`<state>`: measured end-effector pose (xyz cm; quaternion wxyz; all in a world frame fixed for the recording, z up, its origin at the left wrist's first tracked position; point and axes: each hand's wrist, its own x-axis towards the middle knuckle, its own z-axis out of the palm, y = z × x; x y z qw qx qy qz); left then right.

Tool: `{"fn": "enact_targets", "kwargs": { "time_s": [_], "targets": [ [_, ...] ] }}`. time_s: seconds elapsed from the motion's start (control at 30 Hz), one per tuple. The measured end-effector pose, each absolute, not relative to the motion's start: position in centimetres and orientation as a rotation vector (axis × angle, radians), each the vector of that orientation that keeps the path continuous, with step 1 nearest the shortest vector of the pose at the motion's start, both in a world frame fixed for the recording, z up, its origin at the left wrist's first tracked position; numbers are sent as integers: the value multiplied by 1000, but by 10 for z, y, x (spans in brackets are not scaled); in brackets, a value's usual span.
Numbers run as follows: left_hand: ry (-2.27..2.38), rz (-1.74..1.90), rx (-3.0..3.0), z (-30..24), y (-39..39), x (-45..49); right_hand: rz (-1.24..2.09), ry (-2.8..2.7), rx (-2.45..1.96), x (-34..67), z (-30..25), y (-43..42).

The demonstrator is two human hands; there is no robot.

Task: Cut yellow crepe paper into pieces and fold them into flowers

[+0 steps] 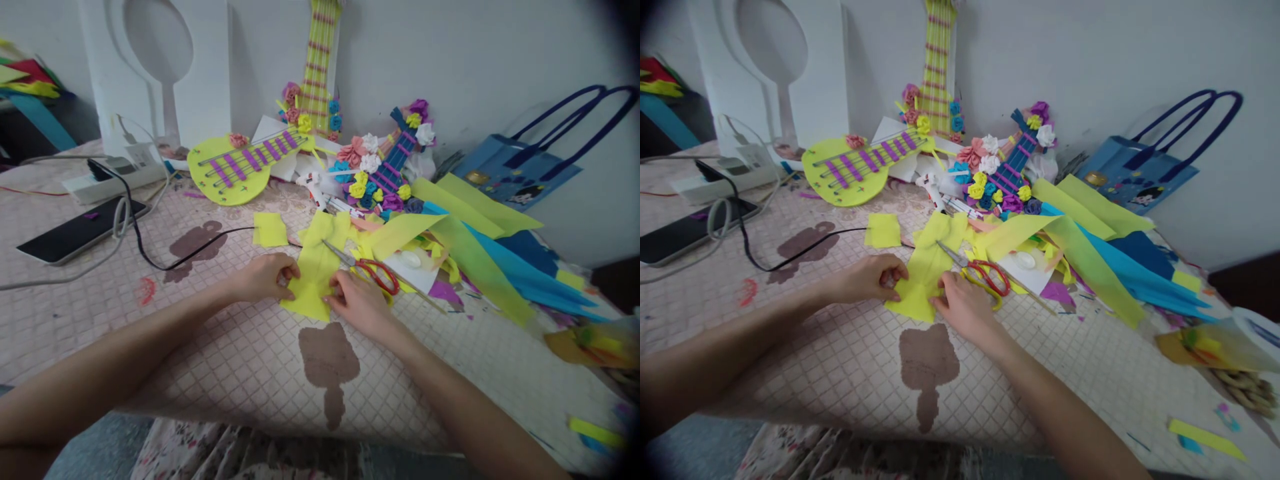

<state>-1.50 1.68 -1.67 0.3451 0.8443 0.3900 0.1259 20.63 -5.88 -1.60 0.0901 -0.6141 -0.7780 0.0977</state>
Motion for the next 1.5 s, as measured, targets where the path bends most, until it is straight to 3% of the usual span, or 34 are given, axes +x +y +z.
{"fn": "enact_targets", "kwargs": {
  "time_s": [0.6, 0.87, 1.5],
  "targets": [
    [1014, 370, 2217, -22, 18, -16, 303, -2350, -1762, 204, -14, -59],
    [995, 393, 2212, -21, 16, -17, 616, -2085, -1722, 204, -15, -61],
    [861, 344, 2299, -19, 15, -18, 559, -2205, -1752, 206, -17, -66]
  ]
}}
